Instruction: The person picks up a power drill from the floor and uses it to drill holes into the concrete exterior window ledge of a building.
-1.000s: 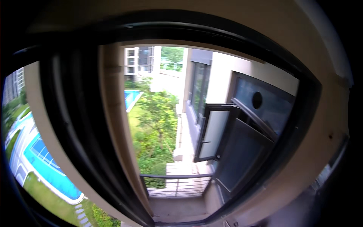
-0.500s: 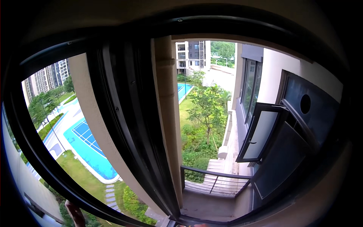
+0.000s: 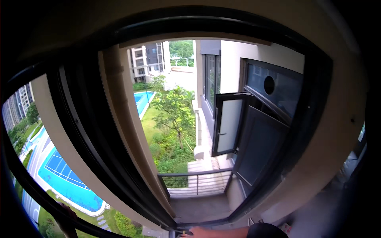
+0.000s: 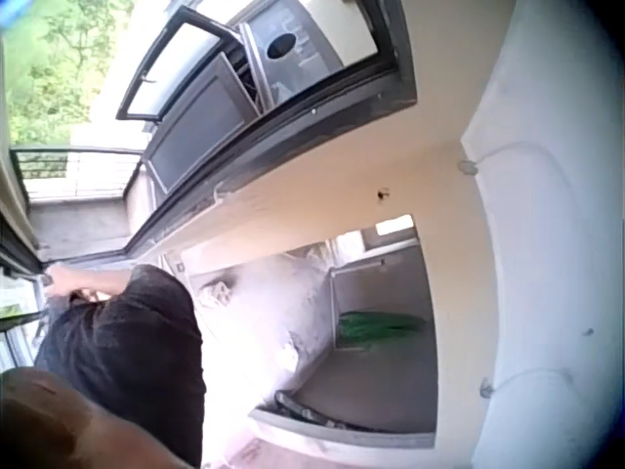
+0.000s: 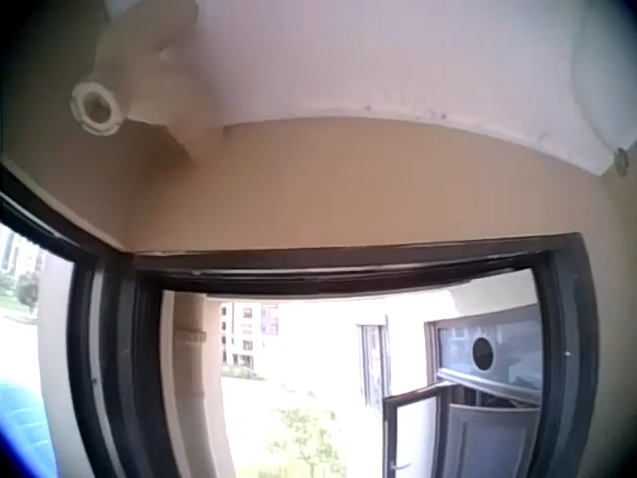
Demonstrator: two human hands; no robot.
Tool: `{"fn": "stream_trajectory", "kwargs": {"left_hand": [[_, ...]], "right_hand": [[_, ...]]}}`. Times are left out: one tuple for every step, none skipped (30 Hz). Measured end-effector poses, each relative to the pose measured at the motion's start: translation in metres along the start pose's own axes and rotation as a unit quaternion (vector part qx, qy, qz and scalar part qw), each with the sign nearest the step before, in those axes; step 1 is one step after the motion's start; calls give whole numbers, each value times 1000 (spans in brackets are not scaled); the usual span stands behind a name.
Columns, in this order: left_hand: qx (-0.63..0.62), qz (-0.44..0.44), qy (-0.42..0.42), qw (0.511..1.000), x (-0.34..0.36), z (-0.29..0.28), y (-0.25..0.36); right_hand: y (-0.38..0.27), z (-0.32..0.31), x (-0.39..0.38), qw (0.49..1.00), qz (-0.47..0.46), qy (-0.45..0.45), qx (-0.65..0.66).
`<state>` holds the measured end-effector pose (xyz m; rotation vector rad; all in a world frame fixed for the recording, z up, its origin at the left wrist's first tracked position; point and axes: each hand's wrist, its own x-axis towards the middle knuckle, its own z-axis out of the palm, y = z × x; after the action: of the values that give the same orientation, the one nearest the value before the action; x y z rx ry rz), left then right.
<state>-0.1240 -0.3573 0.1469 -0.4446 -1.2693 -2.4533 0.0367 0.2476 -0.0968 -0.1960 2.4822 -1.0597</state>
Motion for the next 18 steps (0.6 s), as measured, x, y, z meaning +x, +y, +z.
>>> {"fn": "stream_trajectory", "kwargs": {"left_hand": [[-13, -22, 33, 999, 11, -6, -18], [-13, -25, 74, 997, 10, -14, -10], [37, -14, 8, 999, 22, -47, -8], [21, -33, -34, 999, 20, -37, -17], [56, -7, -54, 997, 20, -32, -15], [98, 17, -60, 993, 21, -38, -15], [123, 36, -65, 990, 23, -39, -15], [142, 53, -64, 986, 26, -39, -13], [155, 60, -43, 985, 25, -30, -16], [168, 66, -23, 983, 23, -22, -18], [177, 69, -5, 982, 24, -14, -19], [182, 67, 5, 981, 24, -15, -16], [186, 65, 14, 980, 24, -15, -13], [180, 48, -38, 982, 24, -20, -1], [180, 46, -44, 982, 21, -15, 1], [183, 45, -38, 981, 17, -4, 3], [188, 41, -30, 981, 12, 12, 4], [185, 31, -16, 982, 7, 32, -2]], "right_hand": [[30, 22, -2, 999, 18, 8, -28], [19, 30, -5, 999, 26, 14, -33], [10, 37, -8, 998, 35, 20, -39], [-2, 37, -25, 998, 55, 19, -37], [-18, 32, -37, 997, 60, 20, -39], [-24, 39, -48, 997, 65, 23, -42], [-28, 43, -57, 997, 60, 24, -31], [-40, 46, -64, 997, 53, 25, -46], [-48, 48, -70, 997, 50, 28, -60], [-50, 54, -72, 996, 62, 29, -59], [-50, 61, -72, 995, 54, 44, -75], [-56, 67, -72, 993, 43, 56, -93], [-60, 70, -72, 993, 51, 54, -90], [-74, 68, -71, 992, 37, 50, -108], [-83, 71, -72, 991, 30, 45, -122], [-84, 77, -71, 992, 26, 56, -112], [-78, 89, -67, 992, 24, 67, -101], [-43, 116, -56, 991, -1, 83, -108]]}}
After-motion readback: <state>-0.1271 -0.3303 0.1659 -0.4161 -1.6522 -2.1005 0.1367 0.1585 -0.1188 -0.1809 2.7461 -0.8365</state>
